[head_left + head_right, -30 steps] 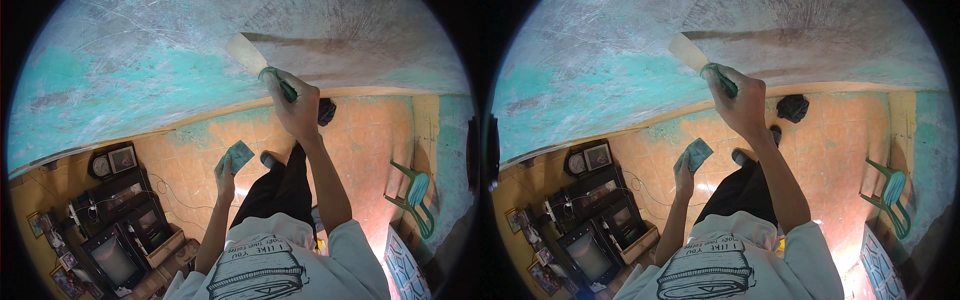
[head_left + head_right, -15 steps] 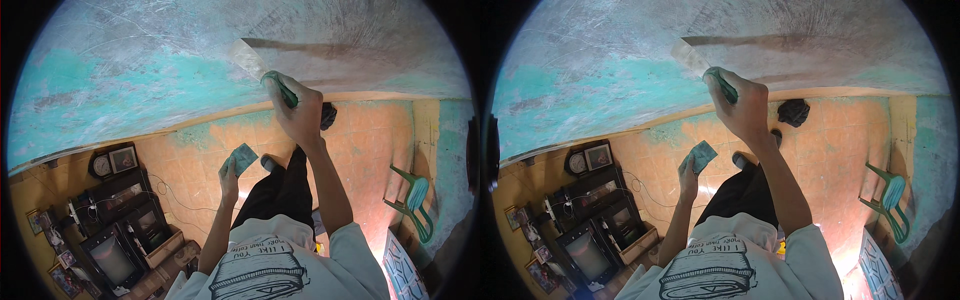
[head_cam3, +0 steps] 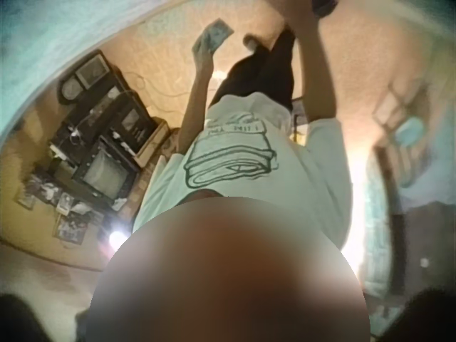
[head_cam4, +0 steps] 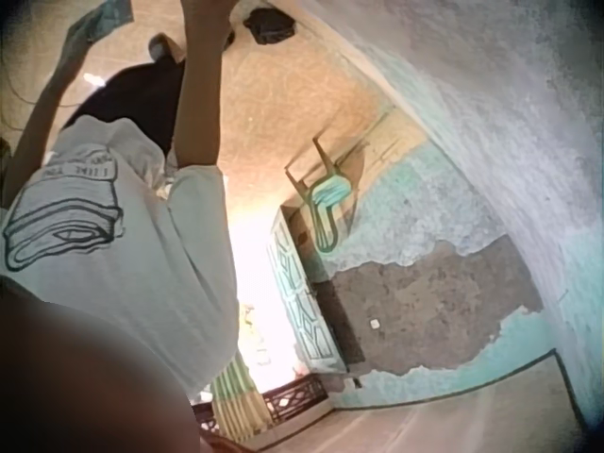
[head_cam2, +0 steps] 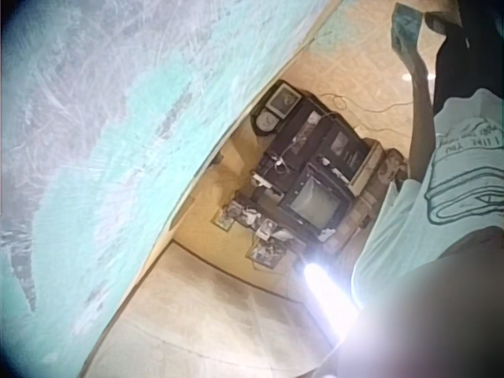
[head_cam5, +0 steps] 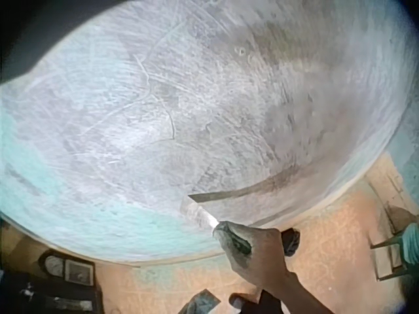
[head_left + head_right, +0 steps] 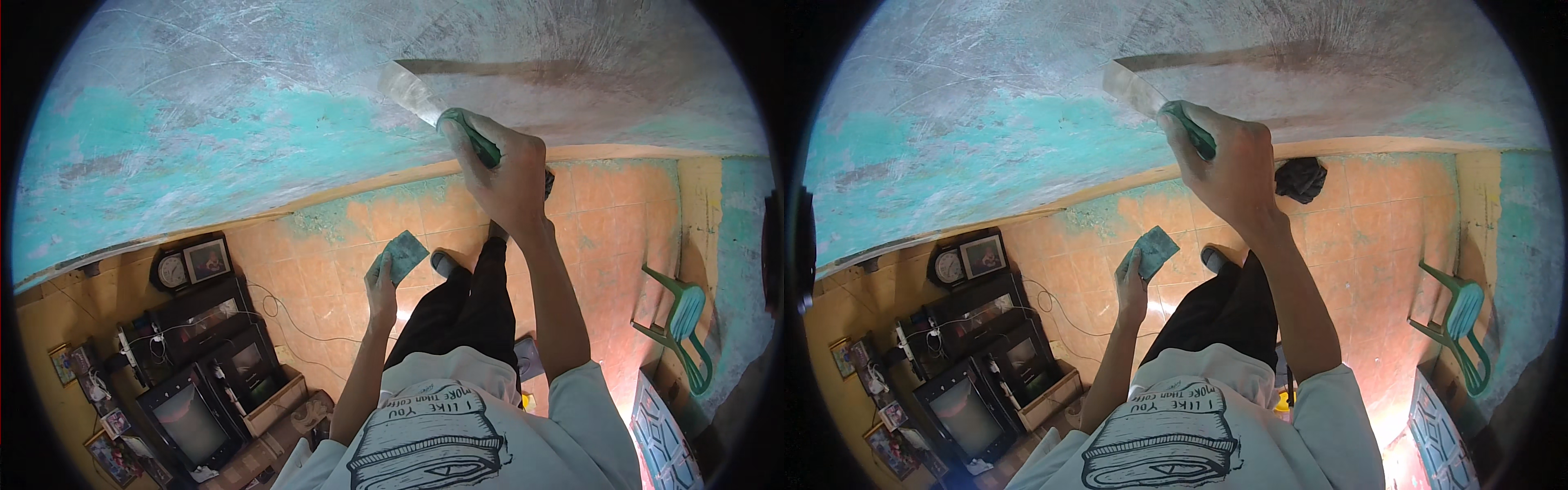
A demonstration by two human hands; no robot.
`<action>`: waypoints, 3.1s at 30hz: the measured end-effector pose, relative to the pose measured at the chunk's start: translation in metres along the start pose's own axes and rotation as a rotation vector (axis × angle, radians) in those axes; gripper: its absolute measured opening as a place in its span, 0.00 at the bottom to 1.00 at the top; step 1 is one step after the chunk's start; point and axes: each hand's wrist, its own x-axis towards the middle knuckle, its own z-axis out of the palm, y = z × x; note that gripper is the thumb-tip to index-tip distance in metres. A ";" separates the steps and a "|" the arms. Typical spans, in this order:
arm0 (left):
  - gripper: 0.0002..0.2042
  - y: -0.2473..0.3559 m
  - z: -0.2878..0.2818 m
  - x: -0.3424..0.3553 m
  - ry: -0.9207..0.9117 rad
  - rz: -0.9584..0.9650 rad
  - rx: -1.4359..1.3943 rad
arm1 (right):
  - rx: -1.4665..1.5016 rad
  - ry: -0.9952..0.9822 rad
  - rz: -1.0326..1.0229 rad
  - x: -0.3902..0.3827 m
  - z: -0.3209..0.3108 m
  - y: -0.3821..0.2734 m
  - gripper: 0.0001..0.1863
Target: Sanding and applying putty or plaster to a wall to repair surfaces.
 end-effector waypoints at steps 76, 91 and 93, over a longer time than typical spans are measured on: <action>0.18 -0.035 -0.017 -0.009 0.023 0.009 -0.037 | 0.350 0.362 0.267 -0.047 0.093 -0.011 0.08; 0.18 -0.032 -0.036 0.001 -0.011 0.005 0.045 | 0.183 0.450 0.030 -0.036 0.095 -0.016 0.13; 0.18 -0.031 -0.036 0.000 -0.055 0.212 0.283 | 0.172 0.450 0.026 -0.039 0.101 -0.011 0.14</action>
